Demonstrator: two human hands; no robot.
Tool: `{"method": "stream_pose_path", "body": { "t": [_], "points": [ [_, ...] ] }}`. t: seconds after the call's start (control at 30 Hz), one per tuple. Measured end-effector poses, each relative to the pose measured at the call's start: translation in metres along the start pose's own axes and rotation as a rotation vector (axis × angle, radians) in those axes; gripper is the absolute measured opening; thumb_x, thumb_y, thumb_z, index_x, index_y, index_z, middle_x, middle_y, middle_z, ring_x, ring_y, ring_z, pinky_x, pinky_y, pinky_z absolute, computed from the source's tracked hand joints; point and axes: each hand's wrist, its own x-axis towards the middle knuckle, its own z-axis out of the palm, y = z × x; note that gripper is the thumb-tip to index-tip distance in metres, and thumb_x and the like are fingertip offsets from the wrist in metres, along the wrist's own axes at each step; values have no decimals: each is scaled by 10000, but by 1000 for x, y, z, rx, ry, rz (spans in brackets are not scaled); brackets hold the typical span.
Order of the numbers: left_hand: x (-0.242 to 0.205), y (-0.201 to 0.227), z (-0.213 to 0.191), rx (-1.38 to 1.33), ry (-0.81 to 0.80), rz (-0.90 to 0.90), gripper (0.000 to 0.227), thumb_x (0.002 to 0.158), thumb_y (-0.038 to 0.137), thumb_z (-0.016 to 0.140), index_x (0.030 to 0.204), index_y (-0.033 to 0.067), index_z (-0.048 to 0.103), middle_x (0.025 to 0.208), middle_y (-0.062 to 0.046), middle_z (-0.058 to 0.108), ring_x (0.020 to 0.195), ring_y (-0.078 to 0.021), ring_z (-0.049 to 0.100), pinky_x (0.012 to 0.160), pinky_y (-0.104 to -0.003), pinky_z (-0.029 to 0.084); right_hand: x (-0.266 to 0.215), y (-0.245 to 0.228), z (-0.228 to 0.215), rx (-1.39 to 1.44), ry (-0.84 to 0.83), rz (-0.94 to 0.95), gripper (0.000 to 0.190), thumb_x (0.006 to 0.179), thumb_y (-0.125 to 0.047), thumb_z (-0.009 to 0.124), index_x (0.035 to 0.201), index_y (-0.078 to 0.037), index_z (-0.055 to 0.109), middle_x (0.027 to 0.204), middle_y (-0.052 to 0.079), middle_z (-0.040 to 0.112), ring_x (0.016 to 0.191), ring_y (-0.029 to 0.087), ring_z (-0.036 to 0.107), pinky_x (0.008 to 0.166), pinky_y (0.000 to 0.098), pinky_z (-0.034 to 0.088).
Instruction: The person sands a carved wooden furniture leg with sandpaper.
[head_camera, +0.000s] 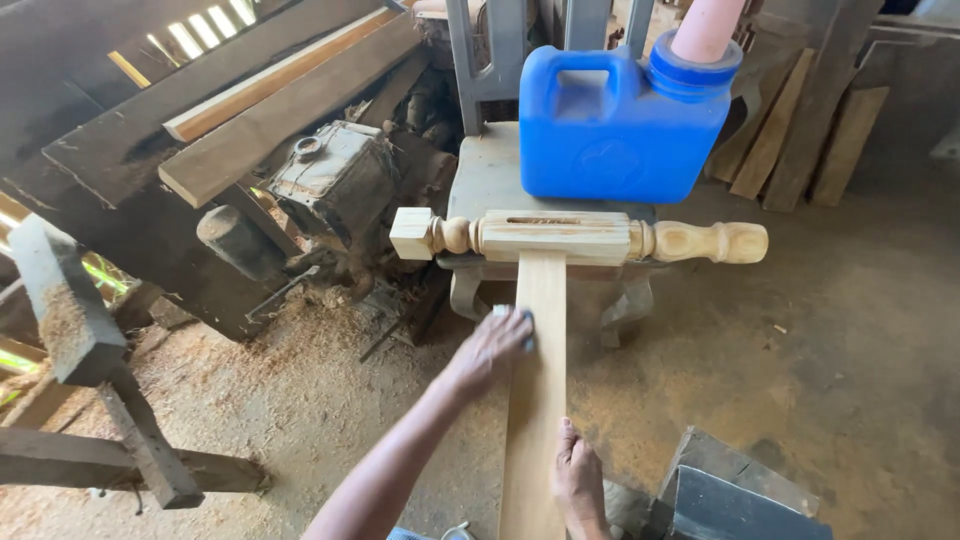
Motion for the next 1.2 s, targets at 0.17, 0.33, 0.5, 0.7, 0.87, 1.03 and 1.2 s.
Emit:
{"method": "stream_pose_path", "body": {
  "t": [0.17, 0.33, 0.5, 0.7, 0.87, 1.03, 1.2],
  "points": [
    [-42, 58, -59, -123, -90, -3, 492, 990, 147, 564, 1445, -28, 503, 1531, -247, 452, 1464, -370, 387, 1240, -507, 258, 0, -5, 0, -10, -12, 20, 662, 1038, -505, 355, 950, 39, 722, 889, 315, 717, 914, 490, 692, 797, 545, 544],
    [36, -9, -9, 98, -35, 12, 502, 972, -8, 504, 1473, -22, 481, 1546, -252, 468, 1443, -390, 448, 1243, -488, 300, -1, -4, 2, -39, -22, 54, 669, 1056, -490, 344, 897, 52, 703, 820, 316, 711, 845, 495, 697, 756, 551, 538],
    [113, -64, 26, -8, 24, -167, 413, 1044, 100, 584, 1438, 39, 477, 1544, -243, 446, 1459, -413, 413, 1233, -500, 310, -6, -9, -4, -42, 10, -54, 684, 1065, -476, 347, 790, 74, 648, 764, 338, 660, 798, 514, 647, 666, 581, 497],
    [-19, 34, -5, 44, -20, -30, 510, 987, -37, 464, 1495, 1, 445, 1587, -236, 432, 1486, -346, 396, 1272, -486, 237, -2, -6, -1, -73, -45, 78, 719, 1072, -503, 315, 881, 82, 687, 782, 341, 702, 754, 456, 730, 681, 523, 567],
    [-72, 98, -63, -25, -104, 31, 518, 962, 19, 519, 1474, -9, 447, 1540, -237, 473, 1477, -355, 382, 1252, -514, 223, -4, -12, -4, -65, -32, 62, 726, 1070, -508, 312, 904, 78, 706, 821, 336, 703, 814, 480, 707, 712, 524, 565],
    [-5, 33, -19, 37, -111, 57, 553, 941, -45, 503, 1491, -9, 455, 1562, -224, 453, 1472, -328, 404, 1268, -483, 254, -6, -9, -1, -6, 7, -37, 707, 1067, -489, 328, 885, 97, 679, 815, 332, 691, 814, 500, 693, 688, 542, 551],
    [103, -50, 21, 130, -28, -8, 578, 878, -3, 571, 1449, 35, 490, 1531, -221, 482, 1453, -367, 420, 1239, -475, 303, -12, -28, -12, -28, -31, 17, 665, 1055, -481, 315, 949, 58, 689, 807, 323, 692, 826, 508, 680, 698, 563, 538]
  ]
}}
